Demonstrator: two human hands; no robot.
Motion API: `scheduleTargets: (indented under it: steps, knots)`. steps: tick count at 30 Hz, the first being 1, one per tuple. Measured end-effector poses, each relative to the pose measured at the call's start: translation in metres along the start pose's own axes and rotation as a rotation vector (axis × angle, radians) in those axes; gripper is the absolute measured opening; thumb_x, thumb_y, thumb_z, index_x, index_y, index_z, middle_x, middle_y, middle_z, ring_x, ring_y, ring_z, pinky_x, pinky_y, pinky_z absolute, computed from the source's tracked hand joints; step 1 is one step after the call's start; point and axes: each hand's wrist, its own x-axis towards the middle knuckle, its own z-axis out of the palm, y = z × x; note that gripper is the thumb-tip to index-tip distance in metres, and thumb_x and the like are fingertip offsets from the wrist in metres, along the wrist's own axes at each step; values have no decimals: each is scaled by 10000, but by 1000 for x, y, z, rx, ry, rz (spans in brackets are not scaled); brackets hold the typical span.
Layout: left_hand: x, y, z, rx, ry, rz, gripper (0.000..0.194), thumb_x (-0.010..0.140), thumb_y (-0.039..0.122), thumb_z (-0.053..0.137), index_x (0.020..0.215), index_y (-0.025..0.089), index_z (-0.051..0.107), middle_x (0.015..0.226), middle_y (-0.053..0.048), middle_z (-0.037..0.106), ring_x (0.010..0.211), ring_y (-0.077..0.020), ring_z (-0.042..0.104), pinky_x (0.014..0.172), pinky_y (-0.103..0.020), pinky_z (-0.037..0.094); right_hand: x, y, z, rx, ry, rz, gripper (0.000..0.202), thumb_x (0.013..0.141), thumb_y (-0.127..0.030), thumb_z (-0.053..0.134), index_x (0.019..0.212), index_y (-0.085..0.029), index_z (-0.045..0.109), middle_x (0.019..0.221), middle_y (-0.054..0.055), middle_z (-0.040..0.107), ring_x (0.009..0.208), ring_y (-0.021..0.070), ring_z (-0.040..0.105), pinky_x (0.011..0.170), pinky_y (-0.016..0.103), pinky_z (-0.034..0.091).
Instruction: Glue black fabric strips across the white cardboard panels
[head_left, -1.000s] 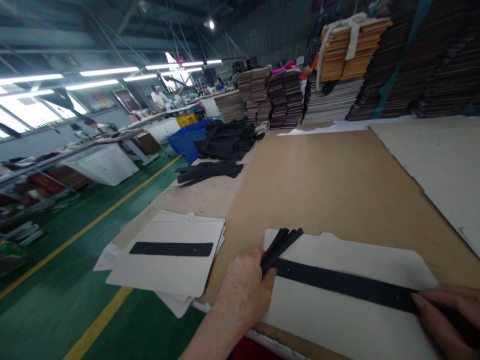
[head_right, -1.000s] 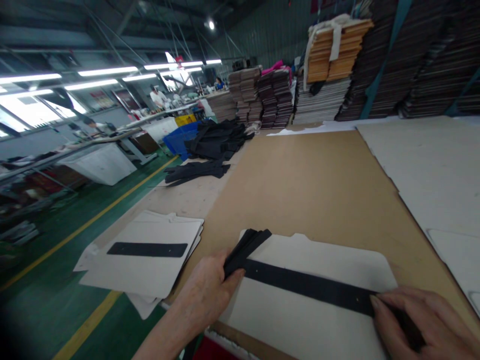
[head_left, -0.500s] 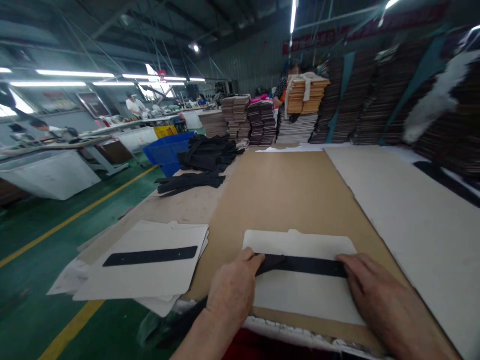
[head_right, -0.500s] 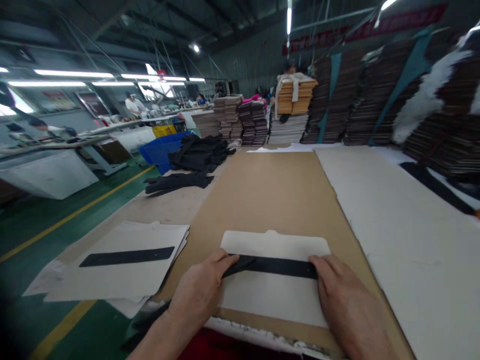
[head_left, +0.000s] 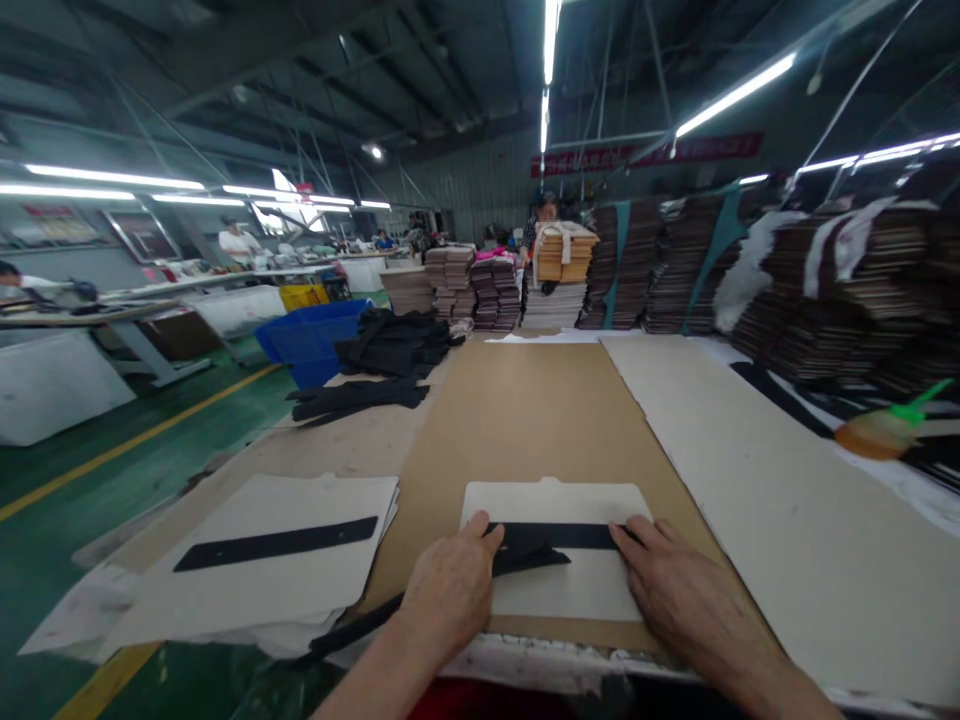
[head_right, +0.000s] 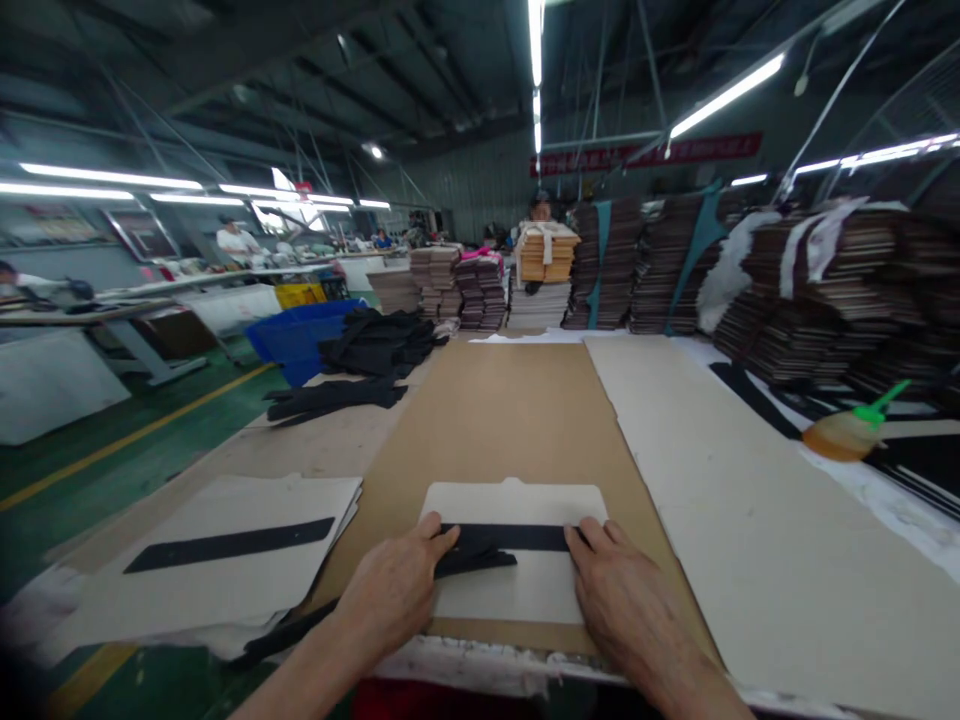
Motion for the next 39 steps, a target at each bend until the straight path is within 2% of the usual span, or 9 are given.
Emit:
scheduleTargets:
  steps: [2, 4, 6, 13, 19, 25, 29, 33, 39]
  knots:
    - [-5, -5, -5, -86, 10, 16, 536, 819, 375, 579, 1335, 228, 564, 1274, -103, 586, 1043, -296, 656, 938, -412, 526, -7, 3, 1, 63, 39, 13, 386, 937, -274, 439, 1236, -180, 663, 1210, 131, 657, 1105, 312, 605, 998, 485, 494]
    - [-9, -12, -11, -146, -39, 38, 783, 657, 589, 725, 1334, 225, 576, 1345, -109, 558, 1130, -344, 614, 1010, -428, 489, -13, 9, 6, 126, -4, 55, 529, 919, -516, 480, 1285, -169, 640, 1334, 144, 595, 1209, 368, 554, 1029, 534, 471]
    - [-9, -18, -16, -144, -104, 61, 907, 545, 600, 795, 1344, 235, 569, 1381, -111, 542, 1171, -371, 587, 1034, -449, 471, -16, 16, 12, 199, -102, 67, 699, 835, -643, 547, 1344, -165, 595, 1413, 143, 510, 1273, 407, 494, 1061, 558, 440]
    - [2, -25, -19, -81, -70, 129, 622, 663, 509, 740, 1239, 294, 645, 1243, -81, 646, 1088, -358, 639, 958, -472, 517, -8, 28, 22, 254, -185, 72, 577, 844, -478, 566, 1371, -244, 564, 1456, 75, 429, 1337, 384, 409, 1116, 530, 383]
    - [38, -28, -23, 4, -59, 127, 636, 682, 524, 733, 1234, 219, 650, 1242, -145, 642, 1117, -392, 619, 964, -519, 502, 21, 27, 16, 151, -21, -8, 525, 910, -383, 457, 1363, -141, 568, 1417, 136, 517, 1303, 359, 473, 1089, 534, 401]
    - [104, -45, -37, 30, -68, 116, 591, 771, 486, 705, 1284, 213, 595, 1350, -137, 583, 1232, -324, 556, 1042, -463, 450, 79, 41, 13, 128, -4, -1, 517, 966, -380, 363, 1325, -73, 573, 1387, 185, 538, 1292, 336, 468, 1091, 483, 362]
    - [159, -61, -45, 26, -68, 107, 546, 860, 468, 650, 1315, 190, 534, 1400, -126, 525, 1266, -295, 511, 1062, -545, 407, 132, 59, 19, 117, -37, 76, 550, 979, -393, 310, 1357, -61, 533, 1415, 177, 509, 1291, 353, 443, 1062, 492, 364]
    - [230, -73, -60, 17, -70, 64, 476, 894, 418, 626, 1301, 190, 530, 1355, -111, 542, 1210, -282, 543, 1012, -535, 454, 202, 91, 38, 118, -37, 151, 530, 988, -393, 289, 1377, -108, 509, 1470, 165, 449, 1320, 354, 409, 1047, 537, 344]
    - [348, -85, -81, -45, -136, -35, 400, 919, 408, 596, 1244, 179, 553, 1165, -82, 628, 955, -203, 644, 817, -407, 566, 317, 148, 68, 103, -18, 259, 454, 1010, -372, 288, 1307, -151, 549, 1438, 157, 472, 1319, 327, 400, 1019, 524, 349]
